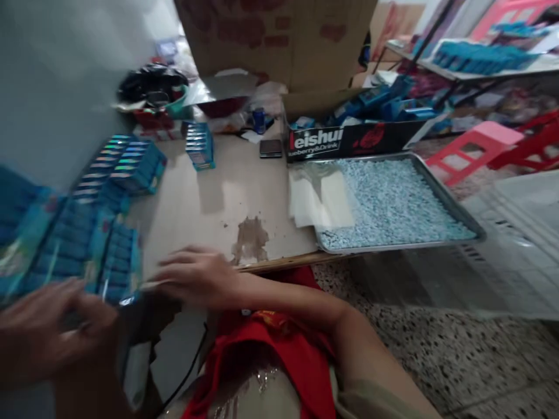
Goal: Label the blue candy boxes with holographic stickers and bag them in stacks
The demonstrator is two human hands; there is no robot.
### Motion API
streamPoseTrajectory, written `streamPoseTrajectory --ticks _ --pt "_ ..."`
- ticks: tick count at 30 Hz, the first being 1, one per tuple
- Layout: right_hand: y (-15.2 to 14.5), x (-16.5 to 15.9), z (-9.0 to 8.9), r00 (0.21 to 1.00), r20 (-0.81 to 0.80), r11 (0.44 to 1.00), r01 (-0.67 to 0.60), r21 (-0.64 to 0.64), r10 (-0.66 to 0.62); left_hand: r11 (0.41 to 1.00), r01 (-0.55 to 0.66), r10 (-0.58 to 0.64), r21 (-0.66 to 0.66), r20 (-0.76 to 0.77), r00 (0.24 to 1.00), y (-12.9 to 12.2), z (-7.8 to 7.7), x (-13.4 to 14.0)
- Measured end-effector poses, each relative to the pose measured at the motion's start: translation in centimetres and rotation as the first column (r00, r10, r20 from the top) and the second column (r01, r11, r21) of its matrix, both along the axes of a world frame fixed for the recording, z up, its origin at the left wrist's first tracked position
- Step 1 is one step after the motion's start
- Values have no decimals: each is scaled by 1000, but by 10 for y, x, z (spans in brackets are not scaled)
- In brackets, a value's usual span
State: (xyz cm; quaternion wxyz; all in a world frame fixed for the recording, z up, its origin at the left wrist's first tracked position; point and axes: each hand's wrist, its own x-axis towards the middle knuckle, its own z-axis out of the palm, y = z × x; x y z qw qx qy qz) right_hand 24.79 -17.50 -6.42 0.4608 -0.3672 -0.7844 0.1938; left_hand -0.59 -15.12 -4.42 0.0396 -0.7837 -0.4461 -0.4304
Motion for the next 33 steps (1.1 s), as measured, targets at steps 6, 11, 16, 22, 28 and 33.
streamPoseTrajectory --ticks 6,11,16,22,28,33 --pt "-61 212 -82 550 442 607 795 -15 -709 930 -171 246 -325 206 947 119 -72 132" --pt "-70 266 -120 551 598 653 755 -60 -582 805 -226 420 -549 258 870 250 -90 208" --pt "-81 271 -126 589 527 697 717 8 -612 817 -221 403 -532 254 879 339 -100 260" --pt "-90 284 -127 593 602 788 608 101 -535 704 -310 531 -639 185 827 367 -95 268" --pt "-92 277 -130 626 568 837 483 256 -535 784 -266 392 -561 115 913 244 -68 218" --pt "-79 275 -119 574 416 662 743 98 -706 855 -196 302 -481 154 941 41 -83 172"
